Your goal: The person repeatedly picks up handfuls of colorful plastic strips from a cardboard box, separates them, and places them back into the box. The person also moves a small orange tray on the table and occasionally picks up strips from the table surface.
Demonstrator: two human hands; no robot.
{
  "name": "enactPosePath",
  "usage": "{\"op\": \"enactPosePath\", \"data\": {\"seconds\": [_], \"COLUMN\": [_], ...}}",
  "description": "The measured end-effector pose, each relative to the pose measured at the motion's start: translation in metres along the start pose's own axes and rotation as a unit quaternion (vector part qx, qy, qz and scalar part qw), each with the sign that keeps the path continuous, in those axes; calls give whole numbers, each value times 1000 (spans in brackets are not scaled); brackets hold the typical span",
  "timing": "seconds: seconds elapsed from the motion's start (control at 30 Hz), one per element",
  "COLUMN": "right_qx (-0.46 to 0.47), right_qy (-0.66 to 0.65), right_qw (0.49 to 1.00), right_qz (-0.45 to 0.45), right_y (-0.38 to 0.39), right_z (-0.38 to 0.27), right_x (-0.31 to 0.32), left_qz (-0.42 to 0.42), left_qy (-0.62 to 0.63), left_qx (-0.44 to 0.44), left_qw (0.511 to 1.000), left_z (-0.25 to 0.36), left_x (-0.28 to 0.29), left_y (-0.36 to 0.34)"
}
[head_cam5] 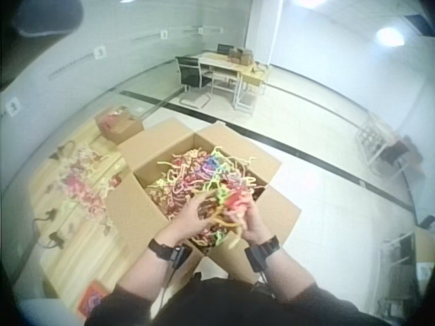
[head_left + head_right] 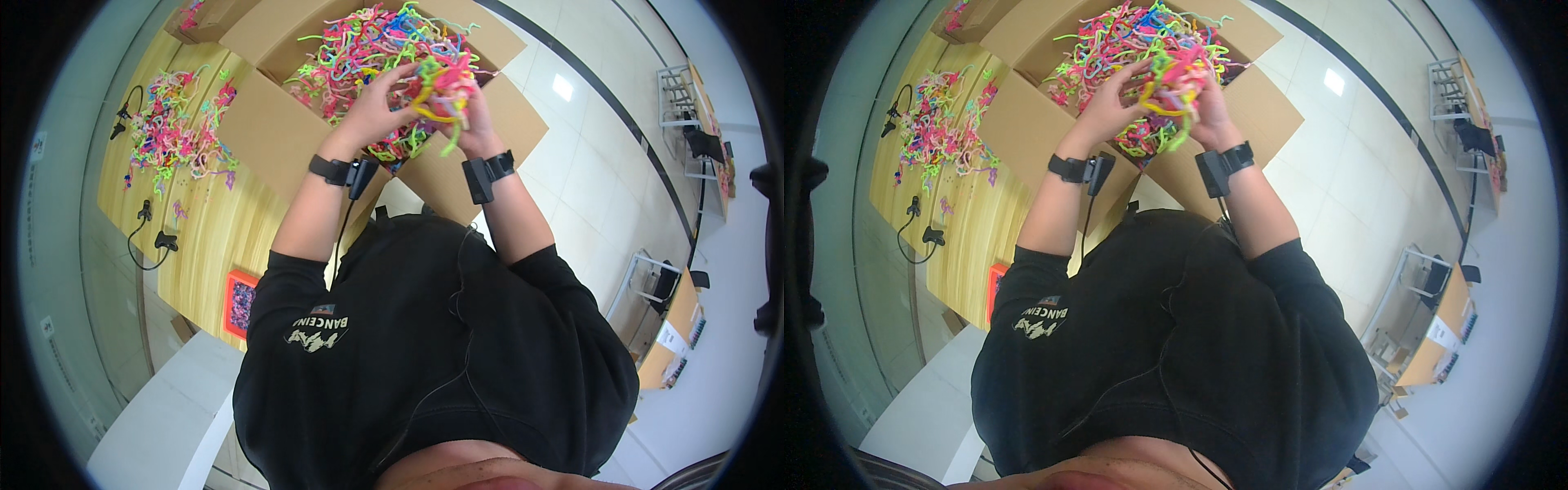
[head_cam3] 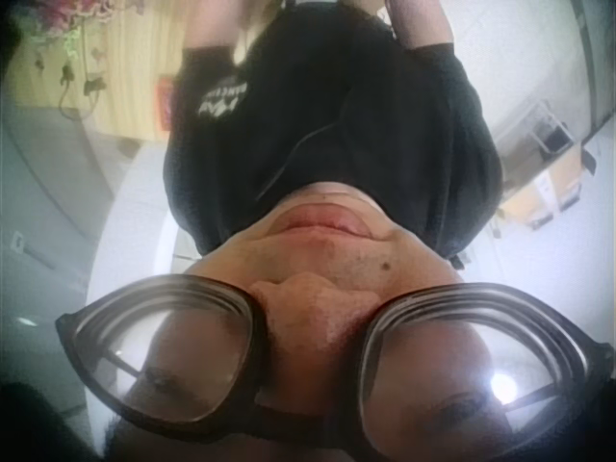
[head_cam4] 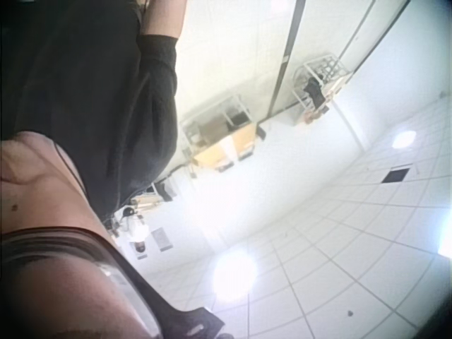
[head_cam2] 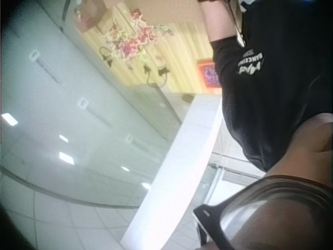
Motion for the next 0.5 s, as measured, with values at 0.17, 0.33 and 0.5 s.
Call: {"op": "enactPosePath", "data": {"seconds": [0.17, 0.33, 0.5], "right_qx": [2, 28, -8], "right_qy": [120, 167, 209], "right_qw": [991, 973, 970], "right_qz": [52, 156, 121], "right_y": [-15, -12, -12], "right_z": [-2, -9, -9], "right_x": [0, -4, -7], "left_qz": [100, 146, 128], "left_qy": [-37, 88, 12], "left_qx": [53, 86, 146], "left_qw": [993, 982, 981], "left_z": [-5, -21, -27], "left_x": [7, 25, 53], "left_y": [2, 12, 10]}}
Point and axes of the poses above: each hand's wrist, its own y-axis away from the middle knuckle, its own x-axis out of the back of the hand, z = x × y, the point moved 4 cm from there along -y, towards the middle knuckle, and after that the axes turned 12 degrees about -x, right-handed, at the moved point
